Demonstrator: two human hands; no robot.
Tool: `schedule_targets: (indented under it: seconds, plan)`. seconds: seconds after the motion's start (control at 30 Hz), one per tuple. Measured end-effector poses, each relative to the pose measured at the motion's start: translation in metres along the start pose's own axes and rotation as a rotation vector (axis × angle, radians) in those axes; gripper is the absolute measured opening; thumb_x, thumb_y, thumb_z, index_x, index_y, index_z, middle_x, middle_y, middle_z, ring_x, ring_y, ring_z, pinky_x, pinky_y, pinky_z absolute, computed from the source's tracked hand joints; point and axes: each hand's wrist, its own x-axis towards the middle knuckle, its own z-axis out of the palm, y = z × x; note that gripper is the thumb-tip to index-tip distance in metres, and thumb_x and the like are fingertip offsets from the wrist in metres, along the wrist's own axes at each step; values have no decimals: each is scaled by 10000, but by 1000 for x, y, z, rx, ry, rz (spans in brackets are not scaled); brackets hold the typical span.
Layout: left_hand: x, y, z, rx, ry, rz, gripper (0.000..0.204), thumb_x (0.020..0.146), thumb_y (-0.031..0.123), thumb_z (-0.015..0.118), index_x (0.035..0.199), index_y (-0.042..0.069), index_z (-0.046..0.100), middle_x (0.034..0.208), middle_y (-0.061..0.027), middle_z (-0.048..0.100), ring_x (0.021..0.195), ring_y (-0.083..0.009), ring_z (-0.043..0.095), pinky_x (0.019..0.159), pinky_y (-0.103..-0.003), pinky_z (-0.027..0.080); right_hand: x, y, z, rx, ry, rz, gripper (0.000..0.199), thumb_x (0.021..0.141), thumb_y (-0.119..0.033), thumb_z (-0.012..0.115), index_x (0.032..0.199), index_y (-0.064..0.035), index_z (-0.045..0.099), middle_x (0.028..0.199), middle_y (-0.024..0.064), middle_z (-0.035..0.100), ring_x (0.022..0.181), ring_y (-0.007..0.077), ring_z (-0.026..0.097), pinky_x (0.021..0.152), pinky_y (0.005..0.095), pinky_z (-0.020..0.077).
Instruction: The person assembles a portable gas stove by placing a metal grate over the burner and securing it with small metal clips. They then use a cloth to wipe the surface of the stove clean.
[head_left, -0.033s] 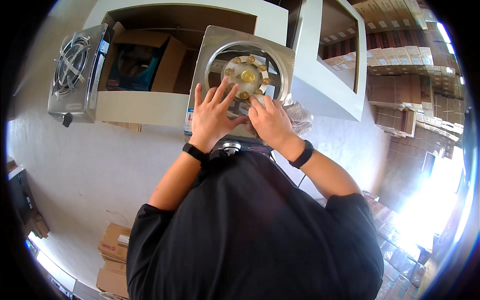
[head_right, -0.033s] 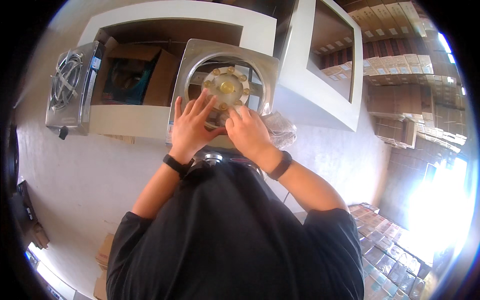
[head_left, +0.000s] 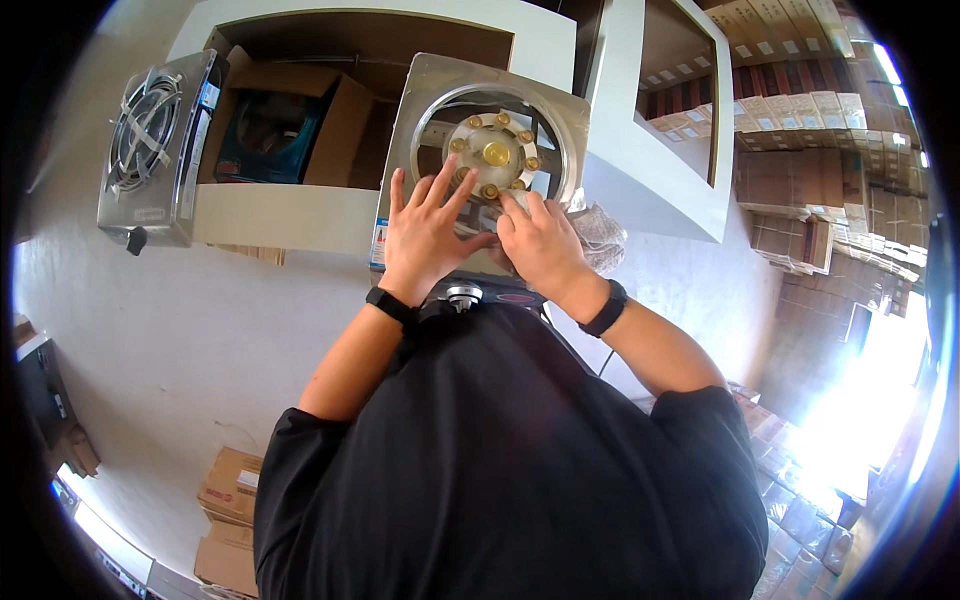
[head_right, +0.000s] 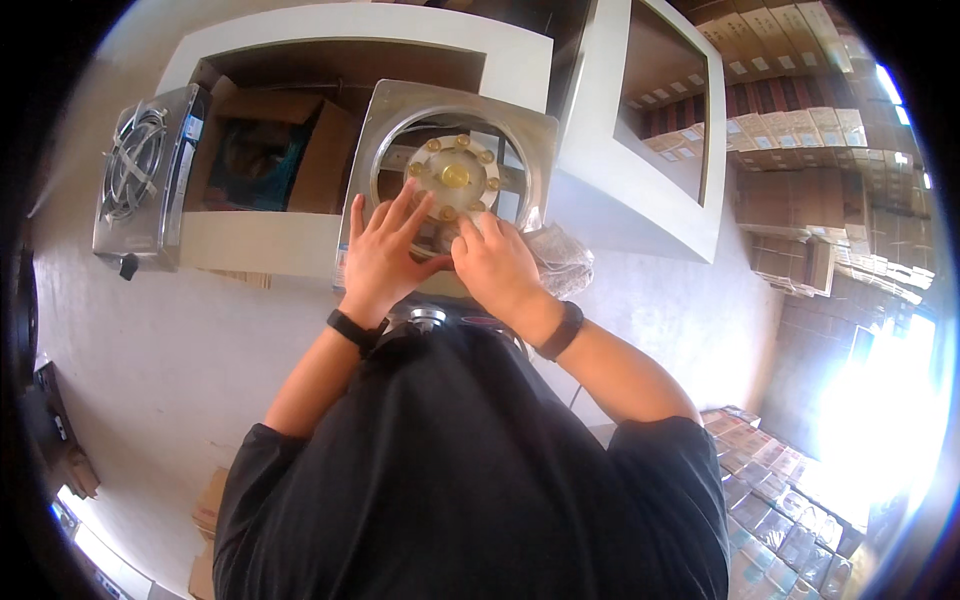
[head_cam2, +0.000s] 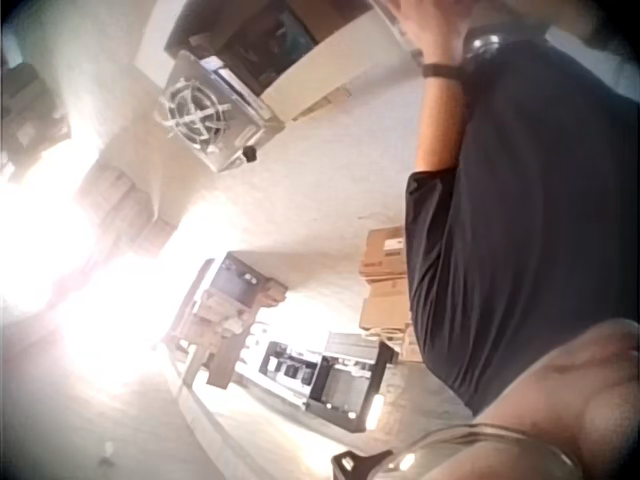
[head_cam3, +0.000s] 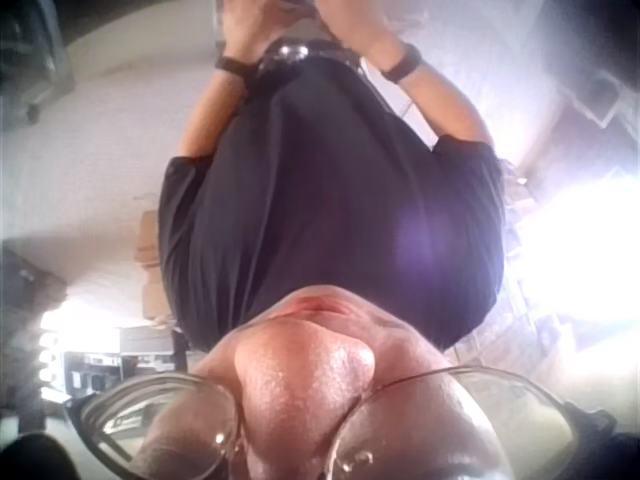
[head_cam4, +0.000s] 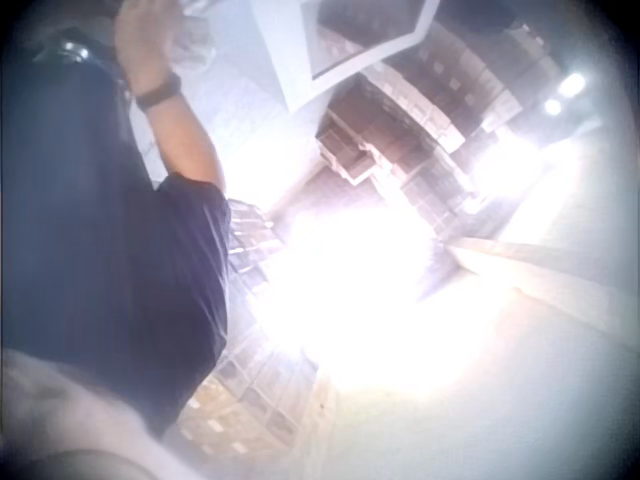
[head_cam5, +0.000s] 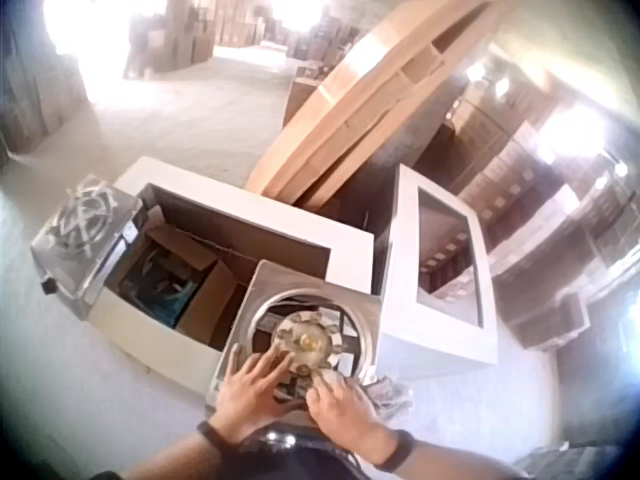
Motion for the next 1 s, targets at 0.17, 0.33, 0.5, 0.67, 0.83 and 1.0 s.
schedule_targets:
  seconds: [0.17,0.33,0.5,0.67,0.83,1.0]
  plan:
    - [1,2,0,-5,-6,-8,905,731,567,854,1496,172,576,1592,-72,509,1337,-243,564,1265,-586,212,-5,-1,1,-119,-195,114,162,783,-168,692,882,-47,732,1078,154,706,1037,287,610,847,375,530]
    - [0,1,2,34,-22,-5,884,772,593,819,1520,202,556,1595,-61,496,1322,-242,548,1266,-602,201,-14,45,-22,-10,21,31,193,768,-94,685,952,-45,723,1175,102,702,1036,314,614,869,428,552]
    - [-1,1,1,49,-22,8,886,766,606,819,1512,200,565,1588,-63,503,1311,-242,554,1260,-603,214,5,61,-2,119,16,-60,171,795,-45,656,960,-41,702,1232,69,712,1012,280,628,821,384,573]
    - [-2,0,2,50,-19,0,899,759,609,823,1517,204,560,1578,-61,515,1298,-242,563,1258,-602,221,7,57,-1,92,5,11,137,820,-58,660,951,-53,700,1044,58,741,967,282,645,804,384,580]
    - [0,1,-2,19,-26,-22,901,739,597,837,1503,198,577,1593,-59,505,1319,-235,564,1275,-585,206,14,46,-8,55,-134,126,106,857,-66,652,957,-65,686,939,59,731,959,291,657,776,396,589]
    - [0,2,-3,19,-23,-25,894,755,607,822,1506,191,572,1588,-68,506,1306,-246,567,1274,-587,202,18,56,-8,63,-208,217,140,866,-46,628,1001,-52,666,959,86,739,959,316,666,783,420,589]
